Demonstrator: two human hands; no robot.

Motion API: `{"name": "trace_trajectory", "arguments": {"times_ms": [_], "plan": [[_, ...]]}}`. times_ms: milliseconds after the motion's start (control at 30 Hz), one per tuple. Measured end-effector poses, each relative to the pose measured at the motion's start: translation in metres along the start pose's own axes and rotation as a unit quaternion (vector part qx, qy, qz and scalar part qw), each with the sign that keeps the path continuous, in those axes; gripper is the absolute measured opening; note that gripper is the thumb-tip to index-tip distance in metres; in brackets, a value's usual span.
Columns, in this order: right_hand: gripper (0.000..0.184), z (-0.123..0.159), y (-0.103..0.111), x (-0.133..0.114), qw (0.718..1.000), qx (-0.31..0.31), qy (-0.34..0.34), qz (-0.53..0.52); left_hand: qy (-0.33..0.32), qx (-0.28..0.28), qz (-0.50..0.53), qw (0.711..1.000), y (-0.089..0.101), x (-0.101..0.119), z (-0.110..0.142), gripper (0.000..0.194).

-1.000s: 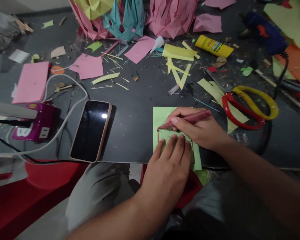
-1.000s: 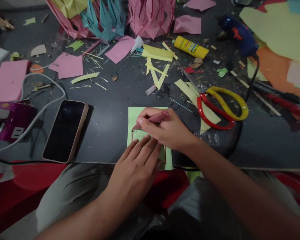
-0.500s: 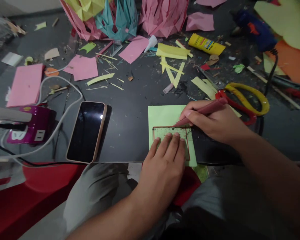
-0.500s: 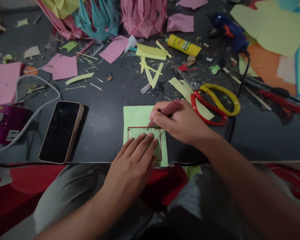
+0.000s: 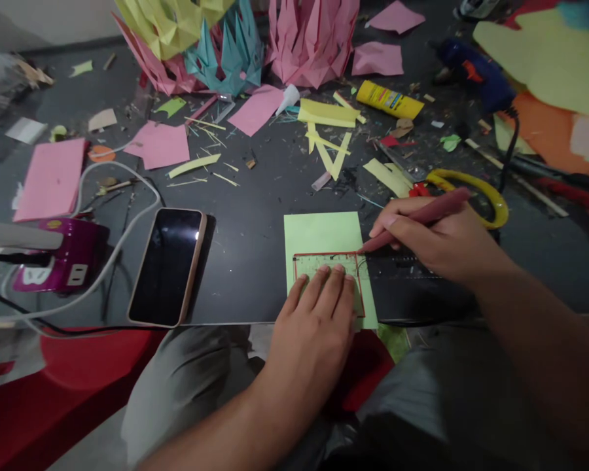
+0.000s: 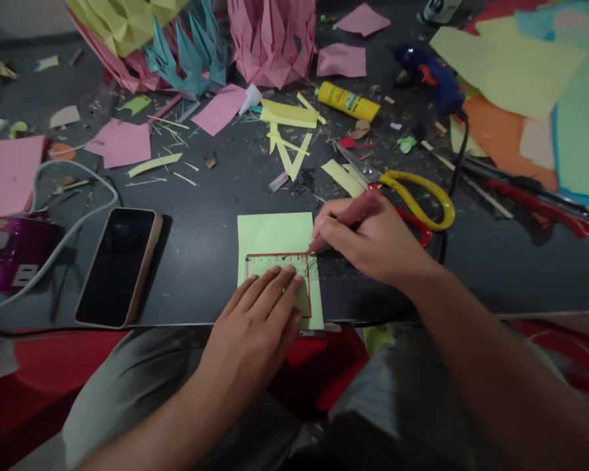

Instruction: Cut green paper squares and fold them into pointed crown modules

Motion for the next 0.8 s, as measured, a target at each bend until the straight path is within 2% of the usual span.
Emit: {"name": "trace_trajectory", "arguments": {"times_ms": [100, 200, 267, 333, 400, 500, 600, 700, 800], "plan": [[0.023, 0.002, 0.014, 0.005, 0.997, 0.053, -0.011, -0.057, -0.004, 0.026, 0.022, 0.999, 0.005, -0.002, 0.000, 0.033], [0.017, 0.005, 0.026, 0.009, 0.994, 0.099, -0.013, -0.053, 0.002, 0.057, 0.069, 0.996, 0.012, -0.007, -0.002, 0.030], [0.010, 0.011, 0.032, 0.010, 0.990, 0.136, -0.004, -0.046, 0.014, 0.090, 0.107, 0.990, 0.020, -0.011, -0.003, 0.027], [0.007, 0.020, 0.034, 0.010, 0.981, 0.175, 0.006, -0.088, 0.028, 0.128, 0.164, 0.978, 0.030, -0.015, -0.003, 0.025], [0.011, 0.028, 0.028, 0.012, 0.969, 0.179, 0.009, -0.170, 0.042, 0.159, 0.232, 0.959, 0.040, -0.020, -0.003, 0.024], [0.016, 0.034, 0.012, 0.007, 0.957, 0.130, 0.019, -0.260, 0.083, 0.195, 0.272, 0.939, 0.054, -0.040, -0.006, 0.020], [0.014, 0.033, 0.020, 0.011, 0.937, 0.164, 0.020, -0.307, 0.162, 0.226, 0.185, 0.943, 0.068, -0.074, -0.018, 0.020], [0.009, 0.025, 0.038, 0.027, 0.915, 0.228, -0.010, -0.333, 0.190, 0.158, 0.066, 0.967, 0.064, -0.097, -0.051, 0.021], [0.010, 0.017, 0.047, 0.041, 0.911, 0.236, -0.044, -0.334, 0.151, 0.099, -0.025, 0.983, 0.054, -0.103, -0.087, 0.024]]}}
Point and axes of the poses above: each hand's wrist, its own z-axis away from the middle knuckle, its own y-axis out of the back of the hand, x = y × z, the point moved 9 cm from there along -z, towards the middle knuckle, and after that the axes turned 10 degrees about -y, right-handed, at the moved point
